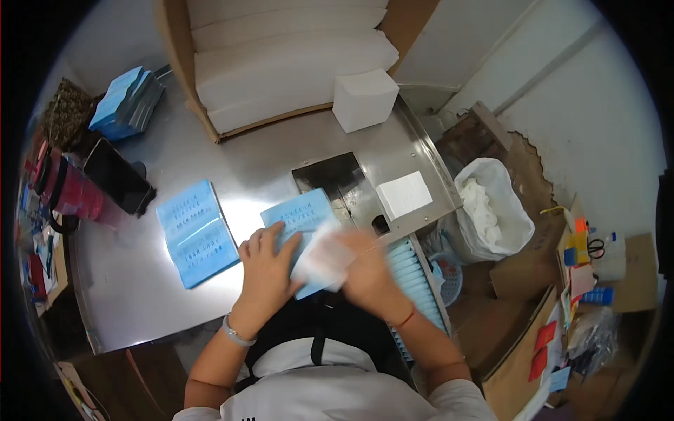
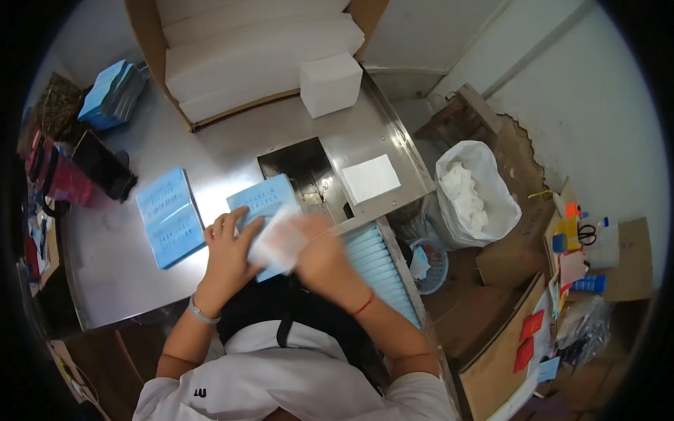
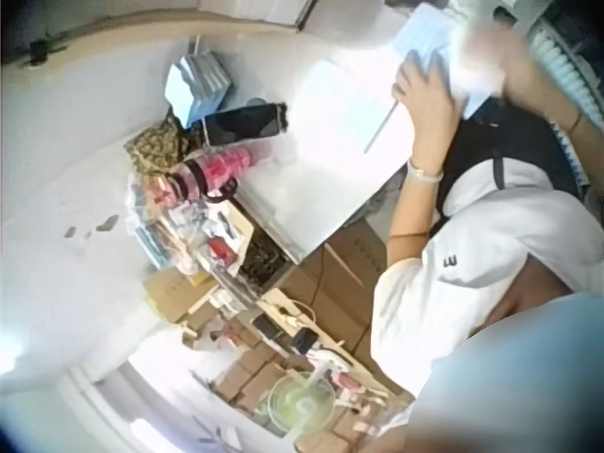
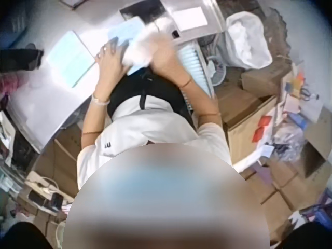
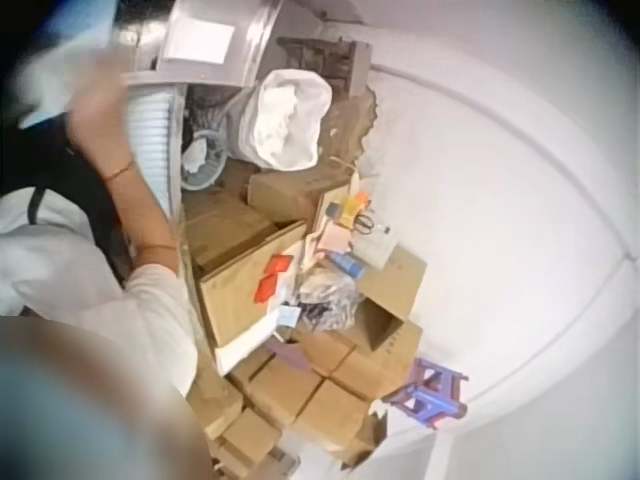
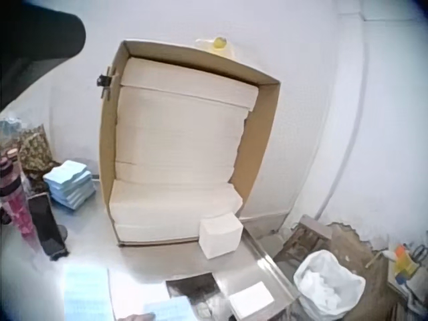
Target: Stacking blue filters and placing them into cardboard boxes.
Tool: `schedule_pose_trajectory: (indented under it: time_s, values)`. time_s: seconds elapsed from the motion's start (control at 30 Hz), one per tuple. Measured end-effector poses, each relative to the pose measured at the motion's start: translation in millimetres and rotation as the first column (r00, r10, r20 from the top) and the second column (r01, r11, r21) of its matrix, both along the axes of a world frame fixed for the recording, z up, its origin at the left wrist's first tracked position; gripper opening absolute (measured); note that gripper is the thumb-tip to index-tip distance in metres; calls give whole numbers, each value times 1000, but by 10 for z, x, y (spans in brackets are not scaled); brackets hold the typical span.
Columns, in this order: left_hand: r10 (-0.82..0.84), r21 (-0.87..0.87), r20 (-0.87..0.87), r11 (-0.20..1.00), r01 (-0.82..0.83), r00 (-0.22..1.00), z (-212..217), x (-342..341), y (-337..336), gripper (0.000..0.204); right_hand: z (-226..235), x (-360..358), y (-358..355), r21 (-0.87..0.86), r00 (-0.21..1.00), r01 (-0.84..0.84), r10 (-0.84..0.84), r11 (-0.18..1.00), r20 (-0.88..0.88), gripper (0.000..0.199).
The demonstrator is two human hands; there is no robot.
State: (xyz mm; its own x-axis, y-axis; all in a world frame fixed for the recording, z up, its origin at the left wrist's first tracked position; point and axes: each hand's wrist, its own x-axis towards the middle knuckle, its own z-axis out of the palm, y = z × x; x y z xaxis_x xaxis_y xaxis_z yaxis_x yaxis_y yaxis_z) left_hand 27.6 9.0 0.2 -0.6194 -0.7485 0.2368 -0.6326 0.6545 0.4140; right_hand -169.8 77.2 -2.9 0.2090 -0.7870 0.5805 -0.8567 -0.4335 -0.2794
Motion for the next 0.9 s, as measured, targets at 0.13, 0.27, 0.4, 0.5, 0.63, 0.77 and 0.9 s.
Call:
schedule_pose_trajectory:
  time_s: [0.13, 0.27, 0.4, 0.5, 0.63, 0.77, 0.9]
  values:
    - [93, 67, -55, 994, -90, 994, -144, 58, -74, 49, -207, 178, -252, 140, 997, -74, 72, 987, 16, 27]
    - [11, -137, -27, 991, -15, 1000, -219, -73, 74, 37, -154, 211, -510, 273, 993, -121, 117, 954, 31, 20]
    - [7, -127, 59, 992, 1, 998, -54, -66, 74, 44, 23, -428, -361, -71, 872, 468, -447, 881, 198, 22]
    - [-100, 113, 111, 990, 87, 989, -118, -6, -68, 51, -165, -632, -433, -88, 757, 630, -635, 772, -151, 19]
    - [-87, -185, 299, 972, 148, 950, 53, -347, -272, 51, -273, -650, -397, -56, 817, 566, -569, 823, -95, 21]
    - [-27, -84, 284, 995, 53, 958, 153, -243, -274, 54, -163, -750, -301, 54, 841, 541, -539, 839, -52, 26]
    - [-121, 93, 82, 989, 113, 989, 42, -123, -2, 50, -19, -1009, -276, 153, 919, 370, -385, 916, 82, 35]
